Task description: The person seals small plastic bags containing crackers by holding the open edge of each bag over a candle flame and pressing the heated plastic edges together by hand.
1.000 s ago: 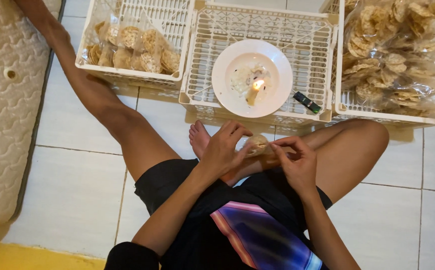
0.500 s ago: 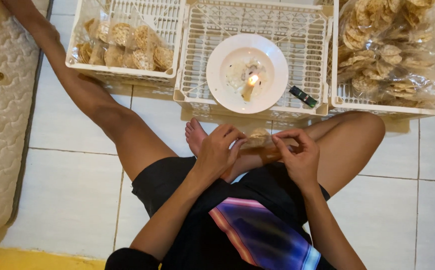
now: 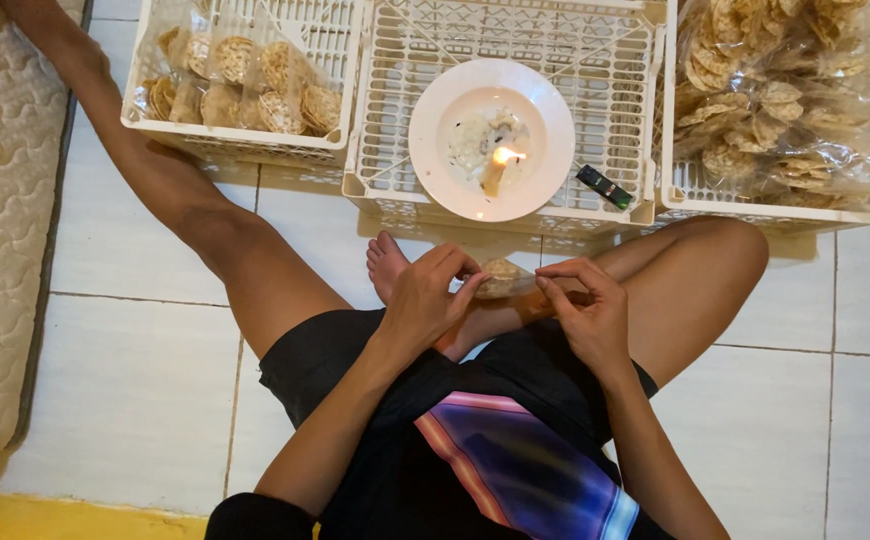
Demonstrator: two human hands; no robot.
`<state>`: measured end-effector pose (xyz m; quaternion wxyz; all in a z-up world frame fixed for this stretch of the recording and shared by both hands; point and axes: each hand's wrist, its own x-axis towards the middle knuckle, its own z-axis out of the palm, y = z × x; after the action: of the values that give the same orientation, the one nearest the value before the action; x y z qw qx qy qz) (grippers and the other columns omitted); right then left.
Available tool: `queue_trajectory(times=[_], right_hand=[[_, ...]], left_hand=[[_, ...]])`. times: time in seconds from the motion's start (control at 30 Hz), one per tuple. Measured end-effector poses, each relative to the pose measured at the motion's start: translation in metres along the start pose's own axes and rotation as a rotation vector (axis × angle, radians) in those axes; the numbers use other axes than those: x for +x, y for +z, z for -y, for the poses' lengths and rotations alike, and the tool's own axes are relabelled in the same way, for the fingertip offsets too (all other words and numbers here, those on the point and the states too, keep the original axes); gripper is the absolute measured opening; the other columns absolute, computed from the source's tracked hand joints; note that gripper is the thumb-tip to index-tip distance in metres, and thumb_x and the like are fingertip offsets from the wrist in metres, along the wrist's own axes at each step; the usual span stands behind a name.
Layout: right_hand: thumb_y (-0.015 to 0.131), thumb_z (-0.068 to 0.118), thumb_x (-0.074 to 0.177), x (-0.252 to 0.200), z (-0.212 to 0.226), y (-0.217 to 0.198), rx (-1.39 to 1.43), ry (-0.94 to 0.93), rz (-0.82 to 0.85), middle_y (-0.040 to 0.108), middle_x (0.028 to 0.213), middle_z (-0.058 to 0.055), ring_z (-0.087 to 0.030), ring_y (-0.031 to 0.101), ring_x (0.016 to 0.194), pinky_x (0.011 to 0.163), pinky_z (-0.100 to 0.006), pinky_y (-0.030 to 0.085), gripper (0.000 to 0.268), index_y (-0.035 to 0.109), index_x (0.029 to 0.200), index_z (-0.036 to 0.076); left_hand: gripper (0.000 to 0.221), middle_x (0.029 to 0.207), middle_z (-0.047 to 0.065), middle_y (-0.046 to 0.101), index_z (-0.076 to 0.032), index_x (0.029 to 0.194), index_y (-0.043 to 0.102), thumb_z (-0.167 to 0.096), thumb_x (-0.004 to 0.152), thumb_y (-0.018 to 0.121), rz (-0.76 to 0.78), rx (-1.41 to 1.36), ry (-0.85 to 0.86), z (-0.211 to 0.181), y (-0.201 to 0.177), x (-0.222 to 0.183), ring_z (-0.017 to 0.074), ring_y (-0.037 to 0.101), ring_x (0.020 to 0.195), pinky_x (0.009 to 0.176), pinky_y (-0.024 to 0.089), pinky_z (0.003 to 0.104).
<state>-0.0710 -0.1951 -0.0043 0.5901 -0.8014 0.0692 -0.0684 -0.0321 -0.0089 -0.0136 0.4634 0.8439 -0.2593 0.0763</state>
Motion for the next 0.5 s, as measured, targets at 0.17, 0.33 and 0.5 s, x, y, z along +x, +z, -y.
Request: queue_trajectory(times=[0.17,0.33,0.5], right_hand=[[0.067,0.002,0.077,0.000,-0.003,0.000,0.000,0.000,0.010,0.061,0.072,-0.006,-0.012,0.058,0.073,0.053,-0.020,0.051,0.007,0.067,0.081,0.007],[0.066,0.002,0.077,0.001,-0.002,0.000,0.005,-0.012,0.004,0.061,0.073,-0.008,-0.015,0.059,0.076,0.054,-0.022,0.052,0.007,0.067,0.082,0.006],[0.065,0.002,0.078,0.011,-0.003,-0.003,-0.033,-0.105,0.010,0.062,0.079,-0.009,-0.017,0.060,0.081,0.057,-0.025,0.053,0.006,0.067,0.082,0.006]], left_hand=[[0.010,0.066,0.009,0.052,-0.005,0.076,0.057,-0.013,0.077,0.064,0.035,-0.038,-0.020,0.003,0.002,-0.002,0.0241,0.058,0.062,0.058,0.048,0.032],[0.018,0.071,0.011,0.053,-0.004,0.084,0.057,-0.007,0.070,0.068,0.082,-0.120,-0.043,0.012,0.006,-0.006,0.0269,0.059,0.066,0.060,0.050,0.034],[0.010,0.078,0.009,0.052,-0.008,0.079,0.060,-0.006,0.072,0.066,0.022,-0.108,-0.049,0.004,-0.003,0.003,0.0275,0.059,0.070,0.063,0.050,0.034]])
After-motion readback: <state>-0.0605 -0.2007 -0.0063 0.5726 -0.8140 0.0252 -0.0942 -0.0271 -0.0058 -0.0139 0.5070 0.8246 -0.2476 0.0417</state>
